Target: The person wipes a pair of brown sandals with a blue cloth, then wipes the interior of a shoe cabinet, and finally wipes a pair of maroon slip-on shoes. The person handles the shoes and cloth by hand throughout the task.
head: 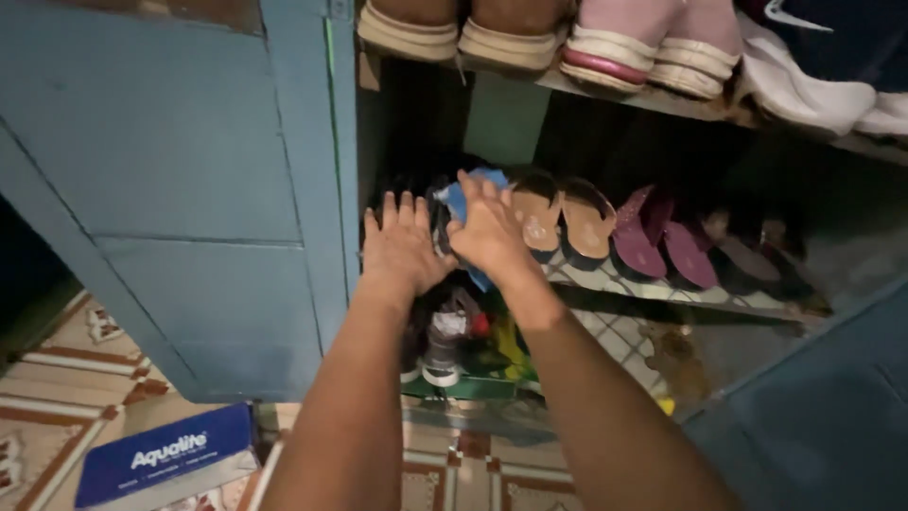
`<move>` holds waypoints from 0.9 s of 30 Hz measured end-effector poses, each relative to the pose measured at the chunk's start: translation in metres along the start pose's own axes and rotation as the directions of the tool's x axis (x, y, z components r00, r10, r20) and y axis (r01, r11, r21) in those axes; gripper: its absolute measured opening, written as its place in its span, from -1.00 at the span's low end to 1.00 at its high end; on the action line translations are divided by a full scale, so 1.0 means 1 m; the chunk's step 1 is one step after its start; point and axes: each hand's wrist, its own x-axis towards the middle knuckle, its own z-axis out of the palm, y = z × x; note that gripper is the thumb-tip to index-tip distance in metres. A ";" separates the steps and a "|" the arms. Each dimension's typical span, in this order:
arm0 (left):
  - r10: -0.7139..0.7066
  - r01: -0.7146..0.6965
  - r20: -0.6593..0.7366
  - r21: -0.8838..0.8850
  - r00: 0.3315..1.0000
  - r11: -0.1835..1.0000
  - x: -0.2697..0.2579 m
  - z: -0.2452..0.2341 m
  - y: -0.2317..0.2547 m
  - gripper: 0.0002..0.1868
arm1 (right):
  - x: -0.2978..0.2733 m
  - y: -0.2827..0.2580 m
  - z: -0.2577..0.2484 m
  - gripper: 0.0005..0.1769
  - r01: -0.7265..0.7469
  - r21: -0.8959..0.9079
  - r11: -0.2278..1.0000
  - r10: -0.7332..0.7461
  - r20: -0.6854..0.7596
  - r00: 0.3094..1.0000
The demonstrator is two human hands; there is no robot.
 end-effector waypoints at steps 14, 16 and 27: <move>-0.003 -0.004 0.111 0.062 0.994 0.998 0.004 -0.004 -0.001 -0.07 | 0.024 -0.037 -0.057 -0.34 -0.202 0.214 0.956 0.107 0.387 0.916; -0.014 0.001 0.215 0.058 0.977 0.998 -0.006 -0.015 0.004 0.03 | 0.022 -0.037 -0.081 -0.45 -0.388 0.156 0.908 0.218 0.615 0.758; -0.113 0.097 0.334 0.065 0.936 0.993 0.010 -0.049 0.022 0.34 | -0.002 0.057 -0.091 -0.48 -0.363 0.039 0.931 0.363 0.017 0.932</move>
